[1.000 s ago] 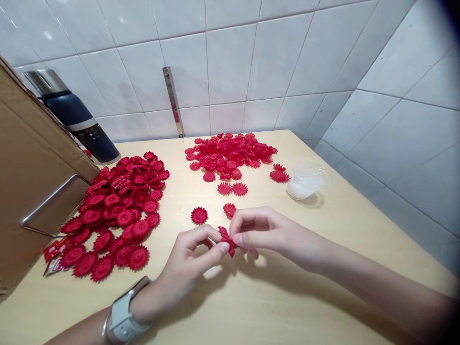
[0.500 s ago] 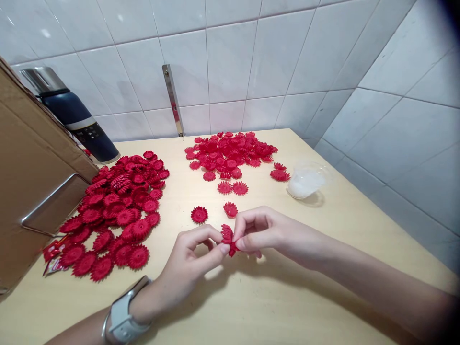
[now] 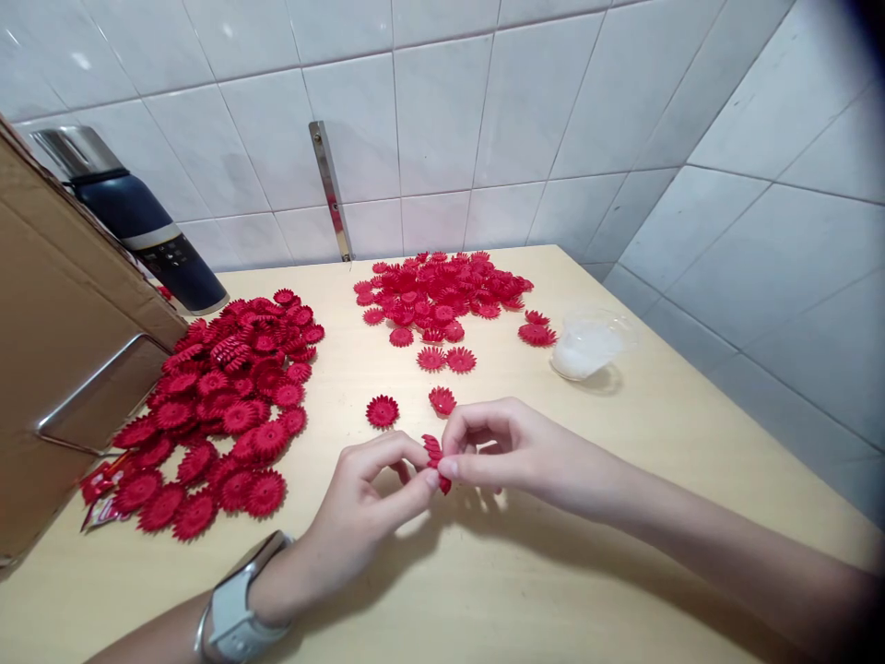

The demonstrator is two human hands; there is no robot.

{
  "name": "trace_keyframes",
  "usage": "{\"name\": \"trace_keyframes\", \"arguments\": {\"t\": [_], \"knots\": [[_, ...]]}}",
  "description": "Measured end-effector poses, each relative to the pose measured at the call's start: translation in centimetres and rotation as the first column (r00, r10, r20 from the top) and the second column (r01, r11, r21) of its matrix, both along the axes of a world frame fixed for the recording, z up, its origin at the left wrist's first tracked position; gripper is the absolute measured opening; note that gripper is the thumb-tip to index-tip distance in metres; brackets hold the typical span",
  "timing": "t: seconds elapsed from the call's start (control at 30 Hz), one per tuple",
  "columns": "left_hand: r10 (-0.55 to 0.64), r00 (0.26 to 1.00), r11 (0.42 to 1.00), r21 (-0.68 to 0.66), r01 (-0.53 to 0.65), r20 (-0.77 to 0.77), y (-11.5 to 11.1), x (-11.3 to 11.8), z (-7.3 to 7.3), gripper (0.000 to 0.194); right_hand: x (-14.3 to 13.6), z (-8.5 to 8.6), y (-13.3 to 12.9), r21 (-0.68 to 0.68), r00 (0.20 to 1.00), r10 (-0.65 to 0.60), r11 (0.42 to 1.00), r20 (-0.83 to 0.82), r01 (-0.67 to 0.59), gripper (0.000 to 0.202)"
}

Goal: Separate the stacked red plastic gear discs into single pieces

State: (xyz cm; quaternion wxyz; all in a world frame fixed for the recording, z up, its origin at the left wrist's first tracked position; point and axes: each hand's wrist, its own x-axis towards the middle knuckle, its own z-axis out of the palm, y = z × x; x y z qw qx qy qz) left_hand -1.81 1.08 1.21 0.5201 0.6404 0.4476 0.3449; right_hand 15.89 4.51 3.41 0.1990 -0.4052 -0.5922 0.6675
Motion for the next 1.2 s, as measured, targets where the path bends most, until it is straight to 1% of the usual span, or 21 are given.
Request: {"name": "trace_keyframes", "arguments": {"t": [0.17,0.37,0.53,0.63,0.73,0.93,1.07,1.2], "knots": [[0.014,1.0,0.999,-0.028,-0.015,-0.021,0.11,0.14,-0.04,0.014,0.05,0.07,-0.16,0.032,0.999,0.002,0.999,0.051,-0.003,0.01],[0.037,0.999,0.996,-0.076,-0.035,0.026,0.01,0.07,-0.26,0.014,0.18,0.0,-0.03,-0.008,0.999,0.0,1.0,0.039,0.001,0.007],[0.031,0.998,0.997,-0.077,-0.027,0.055,0.19,0.1,-0.34,0.012,0.12,-0.31,0.15,-0.047,1.0,-0.013,0.999,0.013,0.014,0.001],[0.021,0.998,0.997,-0.077,-0.017,0.052,0.27,0.13,-0.31,0.013,0.0,-0.43,0.1,-0.05,1.0,-0.008,0.999,-0.013,0.008,0.005],[0.023,0.998,0.996,-0.088,-0.019,0.051,0.22,0.15,-0.25,0.013,-0.1,-0.33,-0.09,-0.018,1.0,0.006,1.0,-0.001,-0.006,0.007],[0.035,0.997,0.995,-0.091,-0.029,0.065,0.16,0.22,-0.17,0.012,-0.18,-0.13,-0.59,0.144,0.992,0.006,0.989,0.129,-0.025,0.007],[0.057,0.994,0.994,-0.097,-0.048,0.091,0.18,0.24,-0.16,0.011,-0.26,-0.08,-0.6,0.172,0.985,0.014,0.984,0.17,-0.044,0.014],[0.084,0.989,0.988,-0.143,-0.066,0.122,0.18,0.16,-0.21,0.012,-0.04,0.18,-0.48,0.153,0.99,0.031,0.987,0.137,-0.052,0.018]]}}
